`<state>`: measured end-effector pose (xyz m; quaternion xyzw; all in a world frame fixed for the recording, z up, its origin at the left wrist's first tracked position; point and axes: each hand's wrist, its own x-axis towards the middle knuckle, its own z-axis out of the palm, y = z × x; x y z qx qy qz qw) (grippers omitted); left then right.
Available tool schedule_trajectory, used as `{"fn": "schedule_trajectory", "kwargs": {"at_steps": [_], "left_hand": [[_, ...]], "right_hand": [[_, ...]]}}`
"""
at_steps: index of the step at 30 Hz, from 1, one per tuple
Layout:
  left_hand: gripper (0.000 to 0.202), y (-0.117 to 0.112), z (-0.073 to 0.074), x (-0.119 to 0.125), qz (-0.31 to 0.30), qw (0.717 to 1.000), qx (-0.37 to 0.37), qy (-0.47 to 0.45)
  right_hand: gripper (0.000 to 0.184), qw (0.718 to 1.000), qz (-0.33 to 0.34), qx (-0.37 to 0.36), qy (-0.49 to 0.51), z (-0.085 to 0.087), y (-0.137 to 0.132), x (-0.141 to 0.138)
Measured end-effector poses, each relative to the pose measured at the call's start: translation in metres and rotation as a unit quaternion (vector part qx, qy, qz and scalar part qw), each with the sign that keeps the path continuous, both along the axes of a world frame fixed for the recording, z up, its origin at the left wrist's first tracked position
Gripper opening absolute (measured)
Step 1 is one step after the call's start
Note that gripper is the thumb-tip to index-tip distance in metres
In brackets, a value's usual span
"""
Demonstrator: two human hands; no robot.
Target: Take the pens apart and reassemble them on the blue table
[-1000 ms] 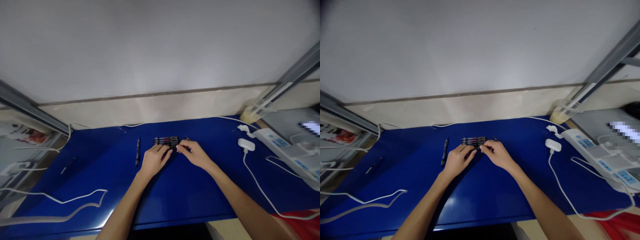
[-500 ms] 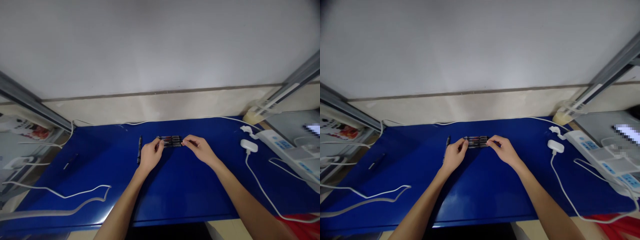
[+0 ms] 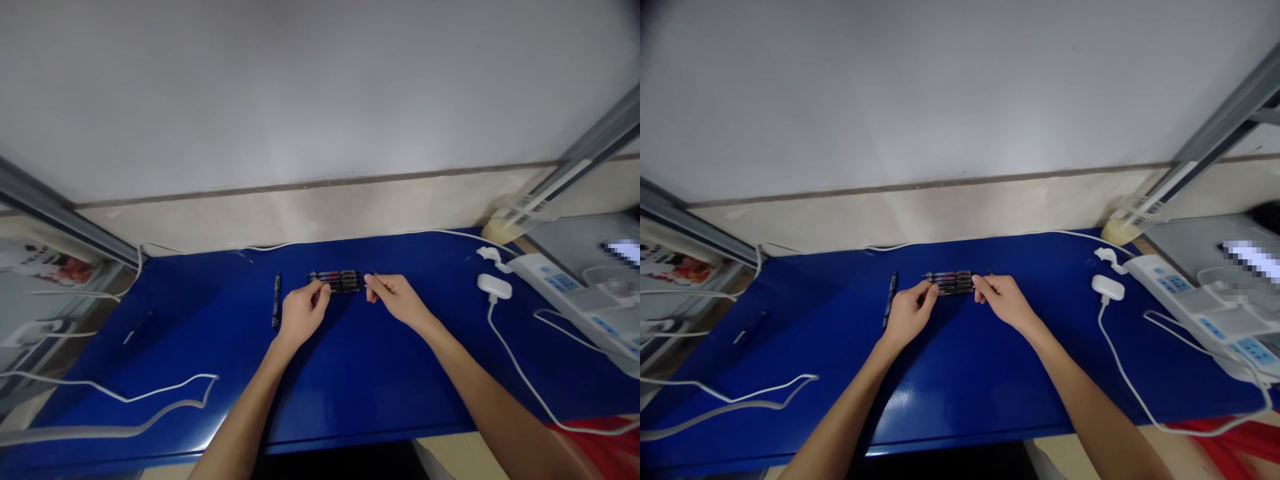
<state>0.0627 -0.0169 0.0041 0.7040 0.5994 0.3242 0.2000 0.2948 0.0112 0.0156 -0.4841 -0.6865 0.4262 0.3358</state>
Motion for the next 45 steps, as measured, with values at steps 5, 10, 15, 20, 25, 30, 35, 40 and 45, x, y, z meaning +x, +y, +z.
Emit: {"fn": "schedule_trajectory", "kwargs": {"at_steps": [5, 10, 15, 20, 25, 30, 35, 40, 45], "left_hand": [[0.043, 0.002, -0.001, -0.002, 0.024, 1.000, -0.008, -0.011], [0.044, 0.004, -0.003, -0.005, 0.026, 0.999, -0.009, -0.030], [0.044, 0.004, -0.002, -0.004, 0.017, 0.999, -0.011, -0.030], [0.043, 0.004, 0.002, -0.008, 0.021, 0.999, -0.013, -0.022], [0.044, 0.004, 0.003, -0.009, 0.016, 0.999, -0.009, -0.026], [0.043, 0.005, 0.001, -0.010, 0.014, 0.999, -0.009, -0.040], [0.044, 0.005, 0.002, -0.013, 0.018, 0.999, -0.009, -0.047], [0.043, 0.004, 0.002, -0.012, 0.014, 0.999, -0.013, -0.050], [0.043, 0.003, 0.002, -0.011, 0.016, 0.998, -0.016, -0.052]], "right_hand": [[0.020, 0.999, 0.015, 0.032, 0.038, -0.003, 0.003, 0.000], [0.024, 0.999, 0.014, 0.032, 0.030, -0.003, 0.002, 0.001], [0.041, 0.999, 0.005, 0.031, -0.010, -0.002, -0.001, -0.001], [0.016, 0.997, -0.002, 0.073, 0.027, -0.004, -0.001, -0.003], [0.040, 0.999, -0.004, 0.034, 0.005, 0.001, -0.004, -0.003], [0.018, 0.997, -0.014, 0.061, 0.045, -0.002, -0.002, -0.004], [0.019, 0.997, -0.022, 0.061, 0.042, 0.000, -0.002, -0.002], [0.038, 0.998, -0.030, 0.059, 0.010, 0.001, -0.003, -0.002], [0.014, 0.994, -0.023, 0.083, 0.071, -0.003, 0.000, -0.004]]}}
